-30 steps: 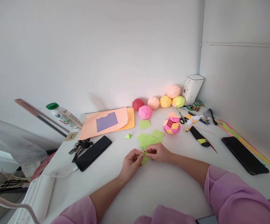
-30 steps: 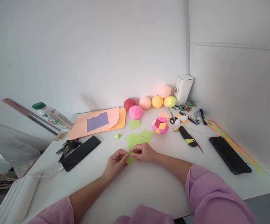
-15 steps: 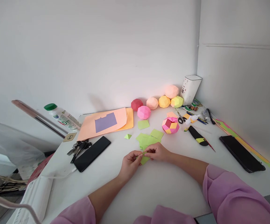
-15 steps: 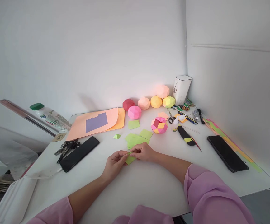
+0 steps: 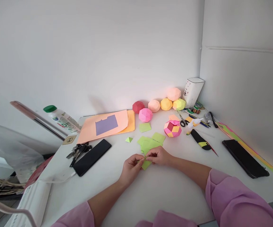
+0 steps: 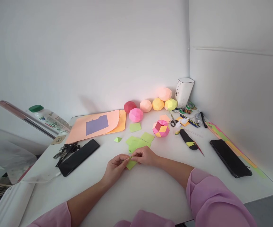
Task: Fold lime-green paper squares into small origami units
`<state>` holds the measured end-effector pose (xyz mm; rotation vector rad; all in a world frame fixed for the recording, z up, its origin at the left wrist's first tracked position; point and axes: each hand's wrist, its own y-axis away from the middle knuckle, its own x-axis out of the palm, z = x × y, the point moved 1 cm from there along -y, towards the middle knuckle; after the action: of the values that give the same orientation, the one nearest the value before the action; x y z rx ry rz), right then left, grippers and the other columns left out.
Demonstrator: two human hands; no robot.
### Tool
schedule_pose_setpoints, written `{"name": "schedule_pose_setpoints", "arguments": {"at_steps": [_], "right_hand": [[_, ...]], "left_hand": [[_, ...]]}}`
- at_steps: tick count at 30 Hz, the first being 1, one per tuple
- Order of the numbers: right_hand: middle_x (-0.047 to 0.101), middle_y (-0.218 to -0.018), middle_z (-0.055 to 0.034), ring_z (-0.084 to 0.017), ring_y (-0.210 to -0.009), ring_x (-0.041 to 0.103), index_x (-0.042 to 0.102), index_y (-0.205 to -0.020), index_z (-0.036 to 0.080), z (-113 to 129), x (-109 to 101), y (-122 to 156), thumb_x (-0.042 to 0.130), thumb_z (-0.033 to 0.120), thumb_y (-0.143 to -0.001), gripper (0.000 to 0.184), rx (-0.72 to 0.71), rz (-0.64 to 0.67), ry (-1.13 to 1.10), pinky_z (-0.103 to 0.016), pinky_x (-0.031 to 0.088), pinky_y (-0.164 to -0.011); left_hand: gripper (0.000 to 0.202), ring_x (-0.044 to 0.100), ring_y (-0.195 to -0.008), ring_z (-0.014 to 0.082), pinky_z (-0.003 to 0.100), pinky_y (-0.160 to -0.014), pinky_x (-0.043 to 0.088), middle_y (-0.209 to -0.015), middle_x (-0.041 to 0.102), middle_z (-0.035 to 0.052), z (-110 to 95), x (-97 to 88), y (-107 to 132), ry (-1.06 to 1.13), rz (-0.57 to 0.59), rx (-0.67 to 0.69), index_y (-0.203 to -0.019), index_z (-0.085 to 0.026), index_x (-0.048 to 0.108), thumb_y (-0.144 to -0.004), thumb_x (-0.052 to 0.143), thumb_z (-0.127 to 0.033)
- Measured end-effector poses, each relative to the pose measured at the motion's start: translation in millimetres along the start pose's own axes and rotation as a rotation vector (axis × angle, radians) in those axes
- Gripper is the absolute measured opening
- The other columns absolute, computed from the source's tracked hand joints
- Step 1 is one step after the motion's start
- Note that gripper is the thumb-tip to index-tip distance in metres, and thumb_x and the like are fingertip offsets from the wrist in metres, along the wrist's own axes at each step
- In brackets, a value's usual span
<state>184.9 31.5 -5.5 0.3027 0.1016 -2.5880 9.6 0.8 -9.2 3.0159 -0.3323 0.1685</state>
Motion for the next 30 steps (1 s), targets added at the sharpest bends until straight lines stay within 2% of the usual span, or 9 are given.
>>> {"name": "schedule_pose_setpoints", "arguments": {"at_steps": [6,10,15,17,20,23,27,30], "right_hand": [[0.054,-0.056,0.0016,-0.009,-0.048,0.048,0.067,-0.077,0.014,-1.2,0.3,-0.8,0.062,0.039,-0.076,0.026,0.003,0.017,0.016,-0.021,0.038,-0.047],[0.050,-0.055,0.0031,-0.008,-0.049,0.041,0.063,-0.071,0.013,0.5,0.9,-1.3,0.061,0.034,-0.076,0.021,-0.049,0.028,0.061,-0.020,0.033,-0.046],[0.045,-0.056,0.0044,-0.007,-0.050,0.037,0.056,-0.069,0.015,0.7,2.8,-0.3,0.058,0.027,-0.076,0.014,-0.115,0.030,0.093,-0.019,0.031,-0.046],[0.043,-0.056,0.0051,-0.007,-0.049,0.035,0.054,-0.070,0.016,-0.7,3.6,0.2,0.056,0.026,-0.076,0.012,-0.117,0.030,0.099,-0.019,0.030,-0.046],[0.039,-0.056,0.0059,-0.007,-0.049,0.033,0.051,-0.069,0.016,-2.1,4.0,0.6,0.055,0.024,-0.075,0.011,-0.120,0.030,0.118,-0.019,0.029,-0.046],[0.039,-0.057,0.0060,-0.007,-0.049,0.032,0.048,-0.069,0.017,-1.8,3.1,1.0,0.055,0.023,-0.074,0.010,-0.110,0.032,0.101,-0.019,0.028,-0.045],[0.039,-0.056,0.0061,-0.007,-0.049,0.032,0.048,-0.069,0.017,-2.1,2.6,1.7,0.053,0.022,-0.074,0.009,-0.103,0.035,0.059,-0.019,0.028,-0.046],[0.039,-0.056,0.0062,-0.007,-0.049,0.033,0.049,-0.068,0.016,-4.0,3.5,1.4,0.054,0.021,-0.072,0.008,-0.123,0.030,0.068,-0.019,0.029,-0.046]], "left_hand": [[0.026,0.055,-0.062,0.0133,0.024,-0.053,0.046,-0.074,0.064,0.0039,-1.2,-0.8,0.2,-0.015,-0.005,-0.006,-0.071,-0.016,0.063,-0.070,0.069,-0.041],[0.029,0.053,-0.056,0.0115,0.024,-0.052,0.044,-0.063,0.060,0.0003,1.1,-1.7,1.4,-0.023,0.002,-0.040,-0.071,-0.016,0.060,-0.070,0.068,-0.043],[0.032,0.043,-0.039,0.0081,0.020,-0.042,0.032,-0.046,0.050,-0.0064,3.3,-2.7,4.7,-0.149,0.003,-0.085,-0.073,-0.017,0.054,-0.073,0.064,-0.047],[0.032,0.041,-0.037,0.0083,0.020,-0.042,0.030,-0.041,0.049,-0.0067,3.0,-3.3,5.6,-0.206,0.000,-0.080,-0.070,-0.018,0.051,-0.074,0.063,-0.047],[0.033,0.042,-0.040,0.0088,0.020,-0.044,0.030,-0.043,0.054,-0.0041,2.5,-4.3,6.3,-0.253,0.013,-0.059,-0.064,-0.019,0.047,-0.074,0.063,-0.046],[0.038,0.040,-0.042,0.0083,0.020,-0.045,0.029,-0.045,0.052,-0.0042,1.3,-4.5,5.9,-0.233,0.045,-0.030,-0.058,-0.019,0.041,-0.077,0.059,-0.046],[0.027,0.041,-0.047,0.0083,0.020,-0.047,0.031,-0.059,0.053,-0.0036,-3.2,-3.2,3.9,-0.172,0.057,0.028,-0.072,-0.019,0.053,-0.078,0.058,-0.044],[0.022,0.046,-0.057,0.0107,0.022,-0.054,0.037,-0.069,0.055,-0.0005,-5.6,-2.5,2.1,-0.227,0.098,0.093,-0.077,-0.018,0.059,-0.078,0.060,-0.040]]}}
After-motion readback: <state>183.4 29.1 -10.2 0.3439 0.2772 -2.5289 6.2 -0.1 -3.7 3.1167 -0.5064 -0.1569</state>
